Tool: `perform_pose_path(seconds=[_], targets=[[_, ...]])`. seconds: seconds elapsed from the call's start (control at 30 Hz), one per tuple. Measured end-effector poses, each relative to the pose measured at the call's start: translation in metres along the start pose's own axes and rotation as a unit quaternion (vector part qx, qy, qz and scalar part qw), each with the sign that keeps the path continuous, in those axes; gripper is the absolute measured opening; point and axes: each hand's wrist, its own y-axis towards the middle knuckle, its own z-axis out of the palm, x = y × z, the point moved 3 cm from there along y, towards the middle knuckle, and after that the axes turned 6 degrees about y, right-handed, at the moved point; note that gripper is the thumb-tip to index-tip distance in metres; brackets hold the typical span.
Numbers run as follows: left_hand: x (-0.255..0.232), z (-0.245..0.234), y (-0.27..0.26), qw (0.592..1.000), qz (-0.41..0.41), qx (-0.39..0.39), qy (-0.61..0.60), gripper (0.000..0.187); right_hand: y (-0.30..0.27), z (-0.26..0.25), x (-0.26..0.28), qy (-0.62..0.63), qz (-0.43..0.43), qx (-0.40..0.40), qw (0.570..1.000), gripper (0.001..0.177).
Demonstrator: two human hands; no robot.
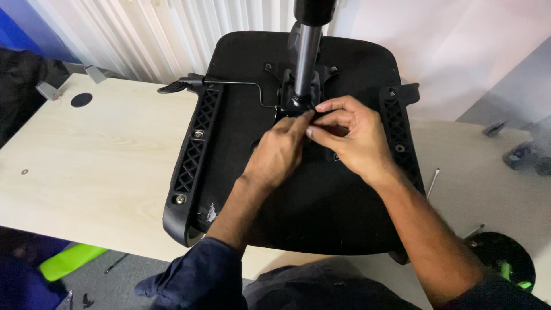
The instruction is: The person assembles an office chair by attaching a black plastic side bracket to the underside of the seat using a screwdriver and screws. They then position the central gas-lift mechanism onto the seat base and secure it with additional screws.
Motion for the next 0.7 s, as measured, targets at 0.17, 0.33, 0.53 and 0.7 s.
perform_pose_path(seconds=[0.17,0.33,0.53,0.7], targets=[[0.058,-0.013,0.041,0.970,-0.200,-0.113,-0.083,0.011,-0.002,-0.023,-0.019,0.036,0.051,-0.059,0.996,0.017],[0.112,-0.017,0.089,0.984,-0.152,-0.086,-0.020,0.015,-0.012,-0.026,-0.049,0.057,0.061,-0.076,0.994,0.011],[0.167,0.013,0.131,0.950,-0.310,-0.005,-0.024,0.021,-0.013,-0.034,-0.062,-0.042,0.046,-0.095,0.994,0.009],[0.200,0.028,0.150,0.928,-0.367,0.049,0.045,0.014,-0.017,-0.040,-0.069,-0.046,0.071,-0.106,0.991,0.009]])
